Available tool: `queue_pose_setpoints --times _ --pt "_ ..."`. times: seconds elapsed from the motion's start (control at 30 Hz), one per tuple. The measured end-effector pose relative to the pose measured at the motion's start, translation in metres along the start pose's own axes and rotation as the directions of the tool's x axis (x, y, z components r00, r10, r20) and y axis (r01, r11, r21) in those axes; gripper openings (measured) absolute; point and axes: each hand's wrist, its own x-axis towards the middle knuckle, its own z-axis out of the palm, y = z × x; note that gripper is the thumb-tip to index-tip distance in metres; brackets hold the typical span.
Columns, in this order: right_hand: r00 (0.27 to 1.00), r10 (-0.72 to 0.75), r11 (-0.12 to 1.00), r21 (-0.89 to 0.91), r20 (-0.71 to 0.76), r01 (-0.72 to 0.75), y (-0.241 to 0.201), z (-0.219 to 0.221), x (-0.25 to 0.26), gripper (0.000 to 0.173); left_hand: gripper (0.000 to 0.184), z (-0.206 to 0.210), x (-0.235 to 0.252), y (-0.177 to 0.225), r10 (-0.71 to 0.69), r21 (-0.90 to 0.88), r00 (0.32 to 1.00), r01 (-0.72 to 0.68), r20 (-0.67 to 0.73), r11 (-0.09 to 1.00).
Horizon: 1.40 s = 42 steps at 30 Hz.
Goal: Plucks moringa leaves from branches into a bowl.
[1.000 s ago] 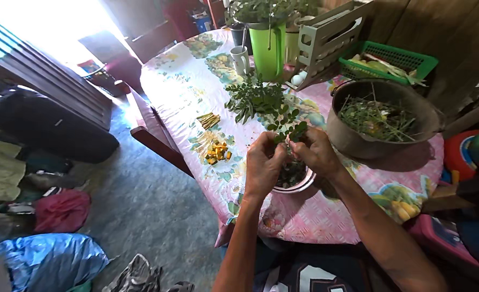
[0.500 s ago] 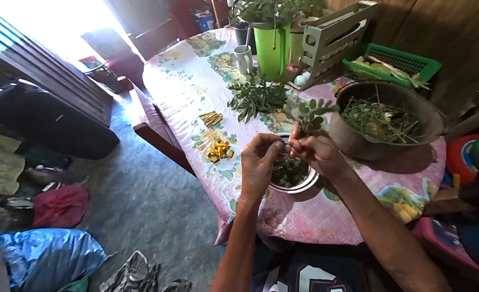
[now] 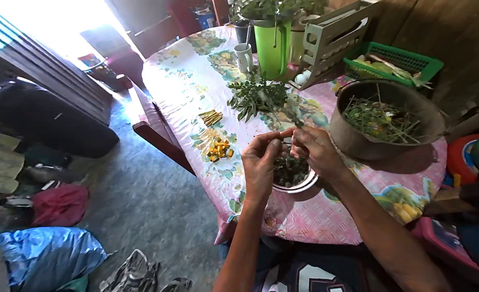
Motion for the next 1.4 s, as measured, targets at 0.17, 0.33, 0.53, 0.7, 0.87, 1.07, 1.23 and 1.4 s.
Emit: queue_pose_setpoints --times 0.17,0.33,0.53,0.7,0.87,1.07,1.23,1.4 --pt "0.999 -0.041 0.997 0.070 0.008 0.040 -0.001 -0.004 0.001 0.046 0.021 0.000 0.000 0.000 -0.013 0.029 0.999 0.014 -0.029 0.999" --pt "0.992 -0.122 0.944 -0.308 0.014 0.121 0.002 0.002 0.001 0.039 0.019 0.003 -0.001 0.006 0.127 0.334 0.991 -0.106 -0.040 0.936" --pt "0.947 -0.315 0.770 -0.566 0.068 0.297 0.014 0.009 0.001 0.024 0.020 0.001 -0.001 0.002 0.185 0.568 0.983 -0.161 0.014 0.807" --pt "0.946 -0.322 0.785 -0.545 0.044 0.292 0.011 0.007 0.001 0.016 0.021 0.000 -0.002 0.003 0.151 0.562 0.988 -0.139 0.026 0.815" --pt "0.990 -0.143 0.908 -0.397 0.006 0.134 0.001 0.002 -0.001 0.025 0.014 -0.002 -0.004 0.005 0.117 0.528 0.993 -0.114 0.027 0.842" --pt "0.992 -0.123 0.878 -0.462 0.031 0.124 -0.004 -0.009 -0.004 0.026 0.014 -0.011 -0.005 0.007 0.085 0.463 0.996 -0.070 -0.011 0.884" --pt "0.953 -0.256 0.786 -0.539 0.164 0.304 -0.001 -0.001 0.003 0.022 0.015 -0.014 -0.005 0.009 0.115 0.447 0.993 -0.120 0.037 0.887" --pt "0.953 -0.252 0.750 -0.589 0.166 0.301 0.004 0.004 0.001 0.013 0.013 -0.011 -0.007 0.007 0.129 0.443 0.988 -0.153 0.085 0.884"
